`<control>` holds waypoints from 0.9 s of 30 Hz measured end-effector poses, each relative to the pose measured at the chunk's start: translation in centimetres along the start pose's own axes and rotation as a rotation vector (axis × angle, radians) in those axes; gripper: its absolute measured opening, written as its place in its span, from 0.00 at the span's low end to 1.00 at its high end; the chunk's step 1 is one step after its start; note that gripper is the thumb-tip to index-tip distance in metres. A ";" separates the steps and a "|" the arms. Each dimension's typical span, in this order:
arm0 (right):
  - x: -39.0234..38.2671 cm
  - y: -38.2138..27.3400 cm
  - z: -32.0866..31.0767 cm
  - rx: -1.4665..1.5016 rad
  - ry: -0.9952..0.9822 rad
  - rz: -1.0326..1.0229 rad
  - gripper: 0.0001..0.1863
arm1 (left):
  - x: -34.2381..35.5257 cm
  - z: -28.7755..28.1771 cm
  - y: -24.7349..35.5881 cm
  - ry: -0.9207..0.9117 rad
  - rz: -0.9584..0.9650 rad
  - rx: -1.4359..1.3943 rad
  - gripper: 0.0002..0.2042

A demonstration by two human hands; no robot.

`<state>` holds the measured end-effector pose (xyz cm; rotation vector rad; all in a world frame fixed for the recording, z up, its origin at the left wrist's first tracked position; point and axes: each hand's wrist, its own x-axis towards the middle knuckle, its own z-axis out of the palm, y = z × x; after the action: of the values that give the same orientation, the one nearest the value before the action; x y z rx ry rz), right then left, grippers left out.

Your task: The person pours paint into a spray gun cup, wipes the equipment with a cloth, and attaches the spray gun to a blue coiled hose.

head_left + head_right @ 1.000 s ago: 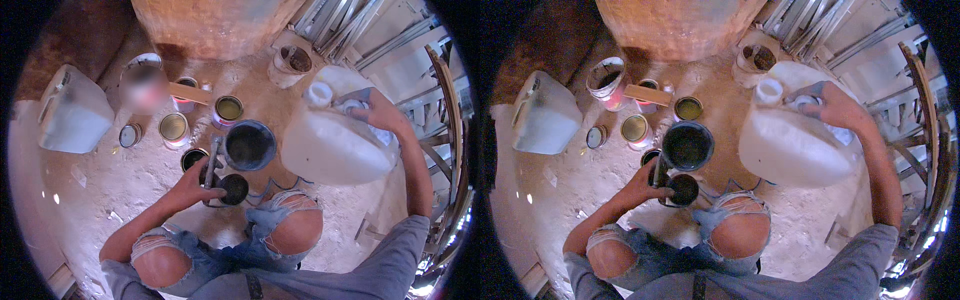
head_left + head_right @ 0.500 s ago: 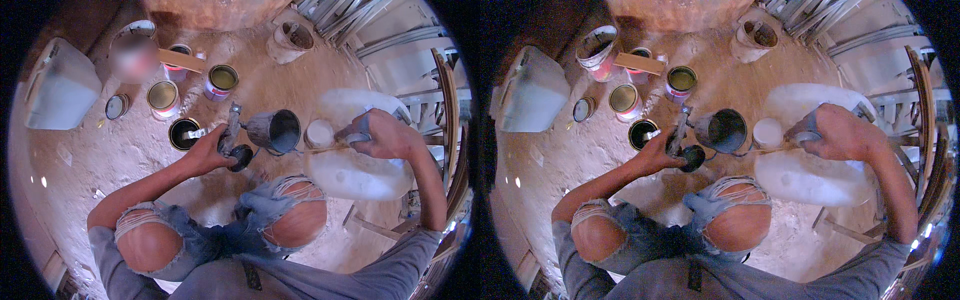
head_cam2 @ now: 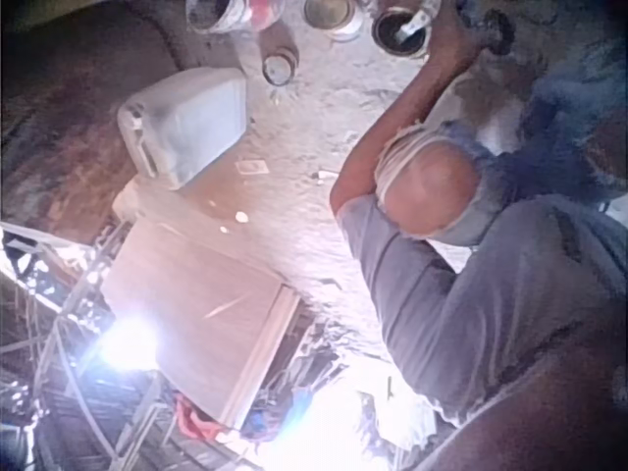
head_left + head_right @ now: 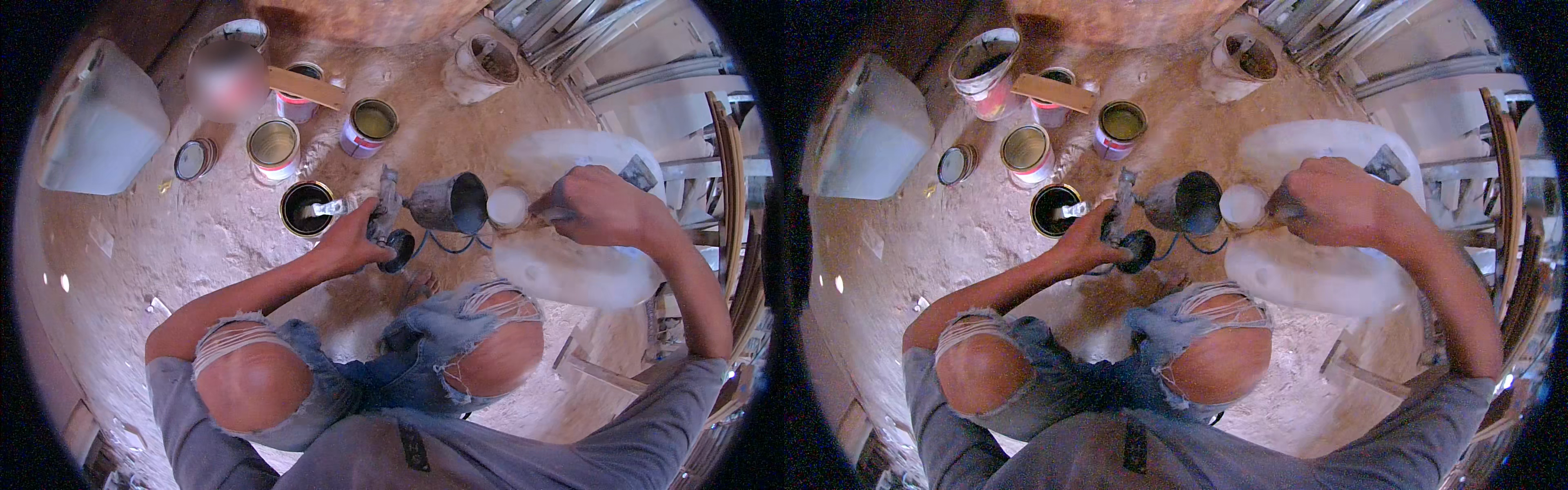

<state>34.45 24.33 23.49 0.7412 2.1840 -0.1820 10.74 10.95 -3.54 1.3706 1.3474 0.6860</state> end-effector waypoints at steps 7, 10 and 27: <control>1.6 -1.4 -0.3 -0.081 0.108 -0.060 0.12 | -0.2 1.6 -1.2 0.062 -0.066 0.058 0.43; 2.5 -1.7 -0.5 -0.109 0.098 -0.060 0.12 | -0.3 1.8 -0.7 0.056 -0.088 0.051 0.43; 5.1 -4.5 -2.8 -0.177 -0.039 0.005 0.12 | -0.4 1.8 -1.2 0.053 -0.118 0.023 0.44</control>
<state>27.46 24.00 21.10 0.6383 2.1288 -0.0005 11.87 9.86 -5.02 1.2878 1.4702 0.6329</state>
